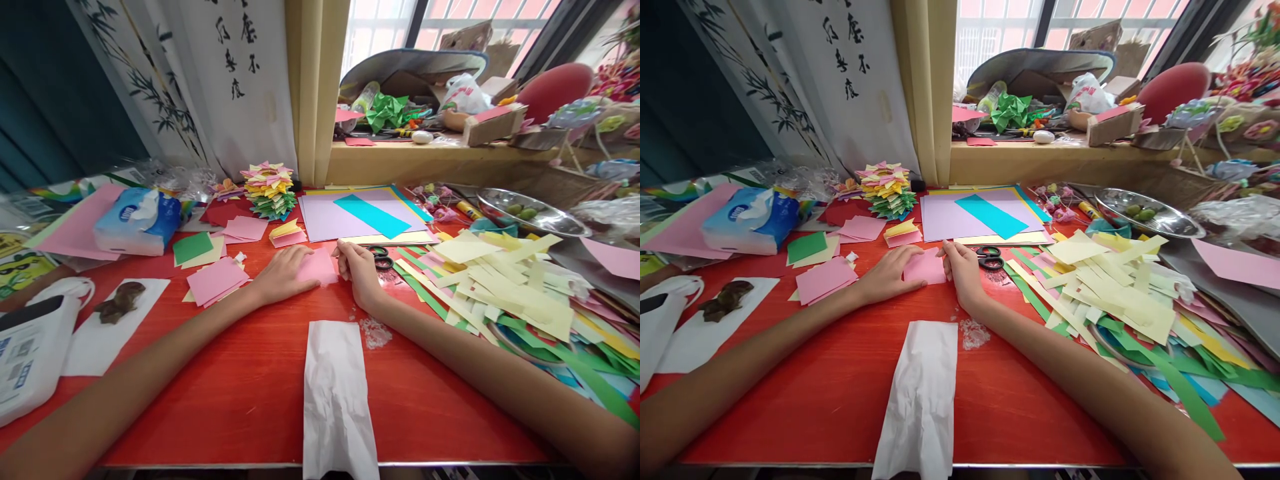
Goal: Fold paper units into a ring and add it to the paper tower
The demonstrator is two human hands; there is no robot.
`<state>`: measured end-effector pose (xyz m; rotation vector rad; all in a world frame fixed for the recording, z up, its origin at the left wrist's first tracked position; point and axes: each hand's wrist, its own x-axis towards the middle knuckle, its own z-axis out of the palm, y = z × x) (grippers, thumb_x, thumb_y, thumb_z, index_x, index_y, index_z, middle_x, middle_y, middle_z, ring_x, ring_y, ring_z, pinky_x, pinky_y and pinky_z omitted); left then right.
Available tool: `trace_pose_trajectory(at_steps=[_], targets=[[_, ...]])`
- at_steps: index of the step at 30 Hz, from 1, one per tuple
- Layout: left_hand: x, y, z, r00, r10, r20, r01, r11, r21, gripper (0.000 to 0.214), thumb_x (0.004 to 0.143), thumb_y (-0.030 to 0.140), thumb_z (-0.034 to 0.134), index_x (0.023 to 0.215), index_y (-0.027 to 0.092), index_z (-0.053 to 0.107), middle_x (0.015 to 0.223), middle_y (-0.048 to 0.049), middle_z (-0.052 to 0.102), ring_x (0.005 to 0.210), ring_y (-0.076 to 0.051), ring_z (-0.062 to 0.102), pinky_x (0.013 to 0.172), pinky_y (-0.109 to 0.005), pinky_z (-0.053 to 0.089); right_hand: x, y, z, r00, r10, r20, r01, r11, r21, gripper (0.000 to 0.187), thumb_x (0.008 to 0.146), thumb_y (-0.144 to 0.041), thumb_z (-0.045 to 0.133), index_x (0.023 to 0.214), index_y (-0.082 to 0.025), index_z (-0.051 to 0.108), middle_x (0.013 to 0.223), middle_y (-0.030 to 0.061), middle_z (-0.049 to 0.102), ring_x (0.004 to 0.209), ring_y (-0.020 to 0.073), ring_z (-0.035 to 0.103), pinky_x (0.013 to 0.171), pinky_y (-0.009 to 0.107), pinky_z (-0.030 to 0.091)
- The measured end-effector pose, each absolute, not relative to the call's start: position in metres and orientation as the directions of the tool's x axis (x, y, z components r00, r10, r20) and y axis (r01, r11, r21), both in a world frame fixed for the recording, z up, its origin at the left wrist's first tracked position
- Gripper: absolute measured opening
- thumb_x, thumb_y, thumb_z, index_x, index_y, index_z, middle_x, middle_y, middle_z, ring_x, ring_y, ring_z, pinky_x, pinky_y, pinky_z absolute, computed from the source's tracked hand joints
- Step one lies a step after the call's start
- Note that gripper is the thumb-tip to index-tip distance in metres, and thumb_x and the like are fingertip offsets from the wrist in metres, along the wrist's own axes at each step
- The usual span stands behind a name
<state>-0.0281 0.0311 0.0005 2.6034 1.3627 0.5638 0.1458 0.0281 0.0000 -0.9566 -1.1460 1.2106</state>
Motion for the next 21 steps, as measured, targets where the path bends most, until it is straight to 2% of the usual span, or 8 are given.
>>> trace_pose_trajectory(at_steps=[6,16,21], targets=[[-0.0295,0.0298,0.0006,0.55,0.795,0.256,0.743,-0.606,0.284,0.057,0.079,0.049,0.05,0.125,0.017,0.04,0.132,-0.0107,0.044,0.125,-0.025,0.038,0.105,-0.042,0.03,0.1455,0.0272,0.0002,-0.008,0.991,0.137,-0.183,0.133,-0.974,0.03,0.08,-0.04,0.05,0.061,-0.017,0.052,0.04,-0.0069,0.036,0.035,0.0051,0.029,0.036,0.021,0.019],[-0.0314,0.0289,-0.0022,0.602,0.742,0.295,0.714,-0.665,0.216,0.053,0.082,0.046,0.048,0.125,0.015,0.042,0.131,-0.0105,0.048,0.126,-0.022,0.037,0.108,-0.041,0.025,0.1455,0.0276,-0.0004,-0.014,0.989,0.149,-0.197,0.143,-0.97,0.03,0.081,-0.04,0.05,0.061,-0.017,0.052,0.039,-0.0072,0.035,0.034,0.0049,0.029,0.036,0.02,0.019],[-0.0302,0.0264,0.0009,0.598,0.72,0.352,0.713,-0.679,0.175,0.046,0.08,0.042,0.052,0.118,0.017,0.047,0.125,-0.0112,0.049,0.122,-0.024,0.041,0.103,-0.042,0.032,0.1455,0.0267,0.0004,0.014,0.987,0.159,-0.208,0.158,-0.965,0.03,0.08,-0.039,0.051,0.061,-0.017,0.051,0.04,-0.0068,0.036,0.035,0.0049,0.029,0.035,0.02,0.019]])
